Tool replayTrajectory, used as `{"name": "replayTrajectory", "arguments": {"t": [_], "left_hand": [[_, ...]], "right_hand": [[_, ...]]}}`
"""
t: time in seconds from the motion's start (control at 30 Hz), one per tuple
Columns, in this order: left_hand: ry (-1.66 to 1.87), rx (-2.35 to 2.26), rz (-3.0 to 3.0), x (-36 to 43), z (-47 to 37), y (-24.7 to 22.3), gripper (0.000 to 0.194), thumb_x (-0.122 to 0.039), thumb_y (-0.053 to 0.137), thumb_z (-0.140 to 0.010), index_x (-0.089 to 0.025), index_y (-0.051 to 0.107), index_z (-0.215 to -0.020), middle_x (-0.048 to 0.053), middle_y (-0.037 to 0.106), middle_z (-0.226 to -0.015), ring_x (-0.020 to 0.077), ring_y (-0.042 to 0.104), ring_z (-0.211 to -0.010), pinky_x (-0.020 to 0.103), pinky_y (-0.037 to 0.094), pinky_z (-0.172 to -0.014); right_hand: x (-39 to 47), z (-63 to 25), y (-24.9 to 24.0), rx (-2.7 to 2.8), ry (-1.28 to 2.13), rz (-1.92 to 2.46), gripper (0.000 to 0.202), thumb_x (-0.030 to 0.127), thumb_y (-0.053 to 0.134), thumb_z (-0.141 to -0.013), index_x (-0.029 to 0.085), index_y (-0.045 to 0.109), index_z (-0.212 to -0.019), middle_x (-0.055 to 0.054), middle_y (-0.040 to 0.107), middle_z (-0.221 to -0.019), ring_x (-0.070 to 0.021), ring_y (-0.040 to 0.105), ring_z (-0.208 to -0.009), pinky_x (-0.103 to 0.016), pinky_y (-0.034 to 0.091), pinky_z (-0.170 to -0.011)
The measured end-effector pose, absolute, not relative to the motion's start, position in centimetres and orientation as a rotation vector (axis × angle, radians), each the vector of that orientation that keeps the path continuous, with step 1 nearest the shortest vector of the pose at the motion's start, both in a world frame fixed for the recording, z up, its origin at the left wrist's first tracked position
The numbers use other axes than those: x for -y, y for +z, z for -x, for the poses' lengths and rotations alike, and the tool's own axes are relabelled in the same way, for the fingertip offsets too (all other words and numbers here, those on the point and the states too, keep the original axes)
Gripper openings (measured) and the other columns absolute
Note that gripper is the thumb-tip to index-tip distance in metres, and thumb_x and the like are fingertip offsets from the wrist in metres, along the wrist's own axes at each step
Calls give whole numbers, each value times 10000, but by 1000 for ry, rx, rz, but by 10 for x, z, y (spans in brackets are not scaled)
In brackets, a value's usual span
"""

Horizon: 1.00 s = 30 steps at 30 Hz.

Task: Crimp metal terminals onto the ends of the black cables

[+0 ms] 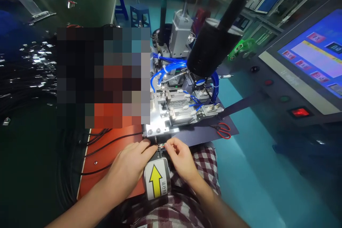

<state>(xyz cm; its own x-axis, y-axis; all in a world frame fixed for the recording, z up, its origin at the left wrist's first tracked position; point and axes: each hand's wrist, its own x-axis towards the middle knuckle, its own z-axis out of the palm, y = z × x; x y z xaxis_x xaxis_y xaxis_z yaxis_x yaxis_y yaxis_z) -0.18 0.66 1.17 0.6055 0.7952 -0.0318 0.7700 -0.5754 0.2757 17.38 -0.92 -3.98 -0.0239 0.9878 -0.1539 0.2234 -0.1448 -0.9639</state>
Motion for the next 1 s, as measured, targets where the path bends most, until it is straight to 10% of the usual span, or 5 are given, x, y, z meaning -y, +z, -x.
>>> {"name": "replayTrajectory", "arguments": {"t": [0.23, 0.4, 1.0], "left_hand": [[48, -1344, -2654, 1, -3, 17, 309, -88, 497, -819, -177, 596, -1098, 78, 593, -917, 231, 536, -808, 354, 478, -662], [-217, -1356, -2520, 7, -7, 18, 711, 3, 610, -576, -126, 468, -1260, 85, 571, -1010, 243, 508, -837, 367, 482, -699], [4, -1394, -2501, 6, -6, 13, 374, -62, 406, -816, -156, 573, -1137, 88, 597, -939, 224, 536, -826, 360, 494, -711]], "right_hand": [[7, -175, -59, 1035, 1486, 1369, 307, 428, 421, -911, 186, 491, -735, 53, 410, -542, -110, 381, -461, -240, 302, -462], [4, -168, -50, 1241, 1328, 1422, 323, 385, 435, -916, 194, 443, -656, 41, 406, -589, -122, 385, -551, -252, 310, -529], [3, -164, -54, 1008, 1514, 1249, 336, 477, 510, -848, 192, 459, -679, 49, 375, -595, -111, 319, -512, -242, 277, -486]]}}
